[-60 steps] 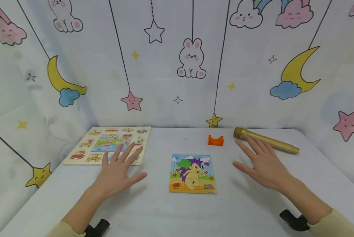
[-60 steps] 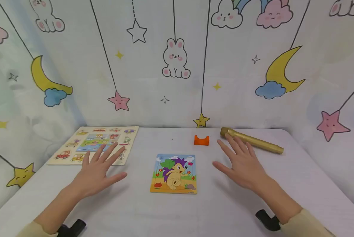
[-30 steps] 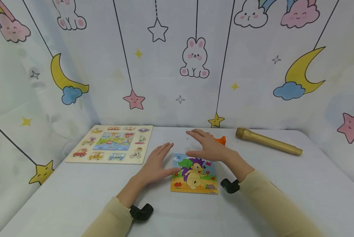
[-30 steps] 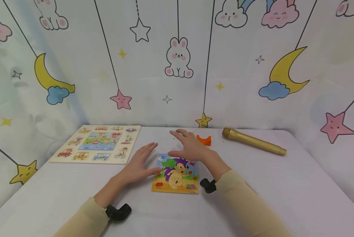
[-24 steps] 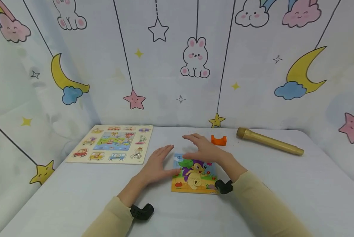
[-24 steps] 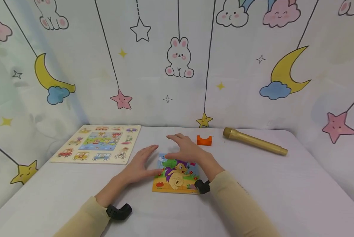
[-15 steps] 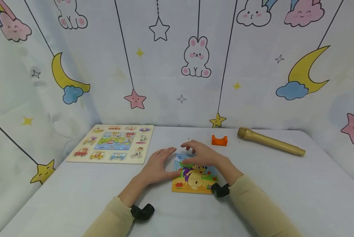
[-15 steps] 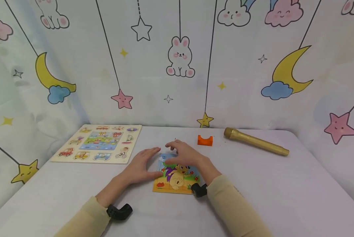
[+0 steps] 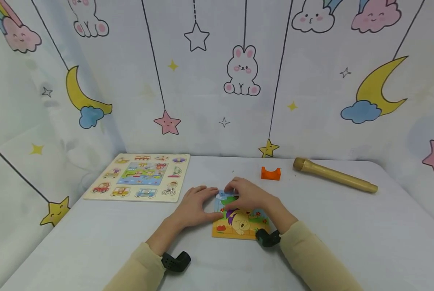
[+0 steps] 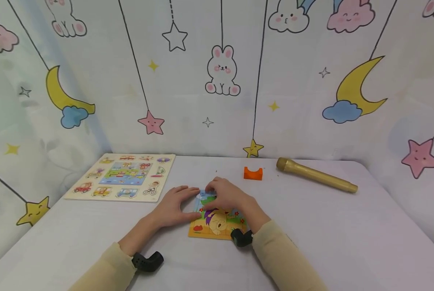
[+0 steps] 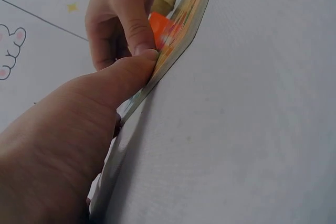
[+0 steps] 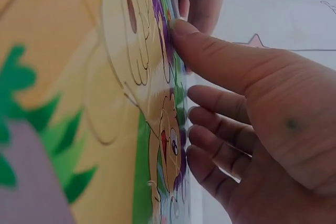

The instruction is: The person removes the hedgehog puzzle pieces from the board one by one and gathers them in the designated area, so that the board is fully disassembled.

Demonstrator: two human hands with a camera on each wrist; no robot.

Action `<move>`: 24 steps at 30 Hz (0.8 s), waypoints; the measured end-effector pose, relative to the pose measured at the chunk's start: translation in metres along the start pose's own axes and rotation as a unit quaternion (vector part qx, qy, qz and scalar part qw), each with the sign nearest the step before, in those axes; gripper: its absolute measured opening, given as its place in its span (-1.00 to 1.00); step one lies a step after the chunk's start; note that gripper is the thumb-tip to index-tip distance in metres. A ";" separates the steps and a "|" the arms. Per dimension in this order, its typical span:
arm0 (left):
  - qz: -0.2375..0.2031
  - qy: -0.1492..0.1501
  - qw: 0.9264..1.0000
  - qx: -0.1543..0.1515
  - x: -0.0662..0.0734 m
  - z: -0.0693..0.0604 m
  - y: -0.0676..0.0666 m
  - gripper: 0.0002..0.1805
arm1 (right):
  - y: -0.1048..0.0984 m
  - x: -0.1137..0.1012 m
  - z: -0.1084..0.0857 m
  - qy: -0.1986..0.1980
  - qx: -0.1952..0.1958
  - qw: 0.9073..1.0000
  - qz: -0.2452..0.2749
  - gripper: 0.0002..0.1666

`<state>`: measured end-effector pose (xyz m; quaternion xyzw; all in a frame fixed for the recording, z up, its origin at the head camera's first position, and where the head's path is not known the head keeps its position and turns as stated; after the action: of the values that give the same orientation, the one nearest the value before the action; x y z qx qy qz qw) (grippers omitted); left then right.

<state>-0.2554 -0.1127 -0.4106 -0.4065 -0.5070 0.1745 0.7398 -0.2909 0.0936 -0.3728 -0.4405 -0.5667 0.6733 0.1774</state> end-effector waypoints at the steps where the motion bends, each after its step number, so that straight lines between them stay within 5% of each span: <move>1: 0.001 0.000 1.000 0.000 0.000 0.000 0.000 -0.16 | 0.000 -0.001 0.000 0.002 -0.001 1.000 0.000 -0.43; 14: -0.010 -0.004 1.000 0.000 0.002 0.000 0.000 -0.16 | 0.002 -0.007 0.002 0.048 -0.019 0.999 0.002 -0.45; 24: -0.013 -0.011 1.000 0.002 0.002 0.001 0.000 -0.15 | 0.002 -0.009 0.002 0.035 -0.004 0.999 0.016 -0.40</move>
<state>-0.2559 -0.1114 -0.4092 -0.3967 -0.5199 0.1705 0.7371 -0.2871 0.0852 -0.3717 -0.4736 -0.5555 0.6582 0.1842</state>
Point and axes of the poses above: each hand's wrist, its own z-axis towards the middle knuckle, its own y-axis out of the palm, x = y × z, the point moved 2 cm from there along z, towards the middle knuckle, and after that the axes turned 8 degrees about -z, right-handed, at the moved point
